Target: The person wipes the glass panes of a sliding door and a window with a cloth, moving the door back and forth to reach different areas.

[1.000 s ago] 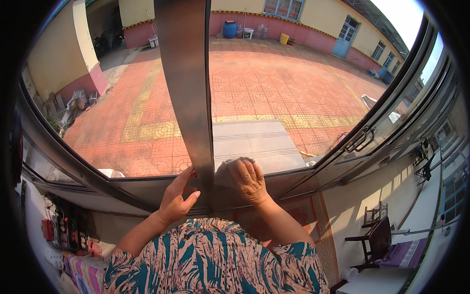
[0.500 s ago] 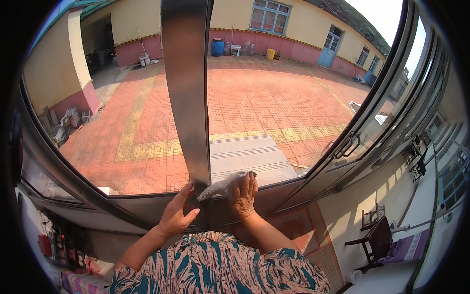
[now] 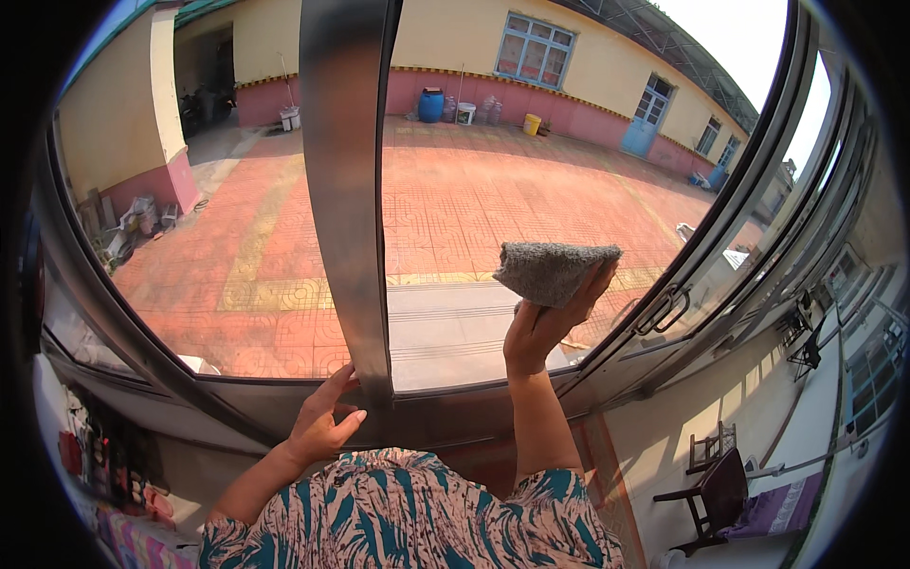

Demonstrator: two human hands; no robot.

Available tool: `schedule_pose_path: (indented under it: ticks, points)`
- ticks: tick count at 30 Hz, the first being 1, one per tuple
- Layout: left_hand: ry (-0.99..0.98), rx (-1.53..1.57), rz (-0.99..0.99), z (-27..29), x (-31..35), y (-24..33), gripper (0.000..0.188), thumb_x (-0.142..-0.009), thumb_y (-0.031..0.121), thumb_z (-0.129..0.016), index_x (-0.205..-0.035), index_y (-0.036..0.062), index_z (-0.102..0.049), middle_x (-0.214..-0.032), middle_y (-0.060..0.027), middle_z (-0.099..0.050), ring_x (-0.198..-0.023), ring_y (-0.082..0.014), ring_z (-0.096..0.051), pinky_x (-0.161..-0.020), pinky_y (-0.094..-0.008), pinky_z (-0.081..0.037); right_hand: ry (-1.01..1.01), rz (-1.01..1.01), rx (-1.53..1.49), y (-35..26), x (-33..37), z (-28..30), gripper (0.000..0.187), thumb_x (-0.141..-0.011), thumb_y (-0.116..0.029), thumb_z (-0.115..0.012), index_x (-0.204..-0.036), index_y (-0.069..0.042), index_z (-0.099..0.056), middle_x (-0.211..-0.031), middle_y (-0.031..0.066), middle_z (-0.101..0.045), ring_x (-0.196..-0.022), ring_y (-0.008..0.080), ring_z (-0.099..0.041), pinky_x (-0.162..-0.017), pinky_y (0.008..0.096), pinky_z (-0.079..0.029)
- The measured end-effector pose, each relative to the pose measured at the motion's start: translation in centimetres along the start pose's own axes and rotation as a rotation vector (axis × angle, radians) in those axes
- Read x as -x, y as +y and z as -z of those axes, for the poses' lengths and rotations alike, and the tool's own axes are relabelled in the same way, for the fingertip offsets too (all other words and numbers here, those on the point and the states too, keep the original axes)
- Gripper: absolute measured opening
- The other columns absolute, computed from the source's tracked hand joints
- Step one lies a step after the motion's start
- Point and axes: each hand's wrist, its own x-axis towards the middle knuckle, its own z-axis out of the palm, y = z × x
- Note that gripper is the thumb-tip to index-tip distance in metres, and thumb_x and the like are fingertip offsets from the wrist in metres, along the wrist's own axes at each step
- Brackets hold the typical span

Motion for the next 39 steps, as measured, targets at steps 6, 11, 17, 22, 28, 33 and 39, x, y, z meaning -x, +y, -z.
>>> schedule_pose_path:
  ticks: [6,11,17,22,28,33,39]
  points:
    - [0.124,0.062,0.005,-0.3,0.4,-0.6,0.070,-0.080,0.004,-0.069,-0.144,0.0042,-0.038,-0.129,-0.0170,-0.057,-0.116,-0.0265,-0.059,-0.082,-0.0326,-0.055,-0.353,0.281,0.170,-2.7,7.4,-0.6,0.067,-0.084,-0.049,-0.061,-0.131,-0.002,-0.049,-0.148,0.0349,-0.022,-0.136,0.0518,-0.023,-0.108,0.0614,-0.020]
    - [0.382,-0.058,0.006,-2.2,-1.2,-0.9,0.052,-0.077,0.009,-0.077,-0.122,0.0023,-0.053,-0.107,-0.0158,-0.064,-0.094,-0.0253,-0.068,-0.073,-0.0312,-0.055,-0.812,0.809,0.231,0.6,16.6,1.2,0.050,-0.084,-0.038,-0.055,-0.134,-0.030,-0.056,-0.151,0.0049,-0.036,-0.143,0.0166,-0.026,-0.118,0.0411,-0.009]
    - [0.533,-0.130,0.025,-3.0,-2.0,-1.3,0.046,-0.074,0.016,-0.082,-0.109,0.0025,-0.055,-0.091,-0.0121,-0.066,-0.076,-0.0233,-0.066,-0.067,-0.0335,-0.054,-0.685,0.859,0.207,-0.1,8.2,1.0,0.040,-0.092,-0.025,-0.043,-0.128,-0.028,-0.061,-0.147,0.0020,-0.044,-0.137,0.0143,-0.037,-0.119,0.0402,-0.009]
    - [0.570,-0.237,0.028,-2.4,-1.9,-1.5,0.042,-0.074,0.007,-0.079,-0.108,0.0023,-0.054,-0.089,-0.0113,-0.065,-0.073,-0.0207,-0.067,-0.066,-0.0313,-0.054,-0.234,0.550,0.299,-0.9,-10.9,1.2,0.043,-0.096,-0.024,-0.043,-0.134,-0.006,-0.055,-0.145,0.0244,-0.041,-0.136,0.0389,-0.037,-0.112,0.0457,-0.023]
    - [0.542,-0.245,0.072,-2.7,-2.6,-0.9,0.036,-0.074,0.002,-0.074,-0.104,0.0024,-0.055,-0.087,-0.0108,-0.066,-0.073,-0.0194,-0.068,-0.064,-0.0304,-0.054,0.020,0.542,0.028,-1.4,-24.3,-0.6,0.059,-0.096,-0.039,-0.052,-0.144,-0.005,-0.040,-0.144,0.0292,-0.034,-0.135,0.0425,-0.035,-0.107,0.0502,-0.030]
    - [0.557,-0.274,0.106,-1.4,-2.0,-1.2,0.034,-0.074,0.001,-0.073,-0.103,0.0027,-0.055,-0.088,-0.0102,-0.067,-0.072,-0.0202,-0.069,-0.062,-0.0303,-0.054,-0.086,0.684,0.209,-7.6,-18.5,-5.3,0.067,-0.082,-0.052,-0.063,-0.141,-0.024,-0.050,-0.153,0.0172,-0.031,-0.141,0.0374,-0.028,-0.112,0.0507,-0.017]
    - [0.502,-0.351,0.037,-1.3,-3.0,-1.0,0.032,-0.075,0.004,-0.072,-0.102,0.0035,-0.055,-0.091,-0.0099,-0.066,-0.072,-0.0237,-0.070,-0.063,-0.0335,-0.054,-0.665,1.122,0.186,-5.7,-3.8,-4.1,0.043,-0.090,-0.027,-0.048,-0.132,-0.025,-0.058,-0.148,0.0043,-0.041,-0.140,0.0199,-0.033,-0.116,0.0384,-0.019]
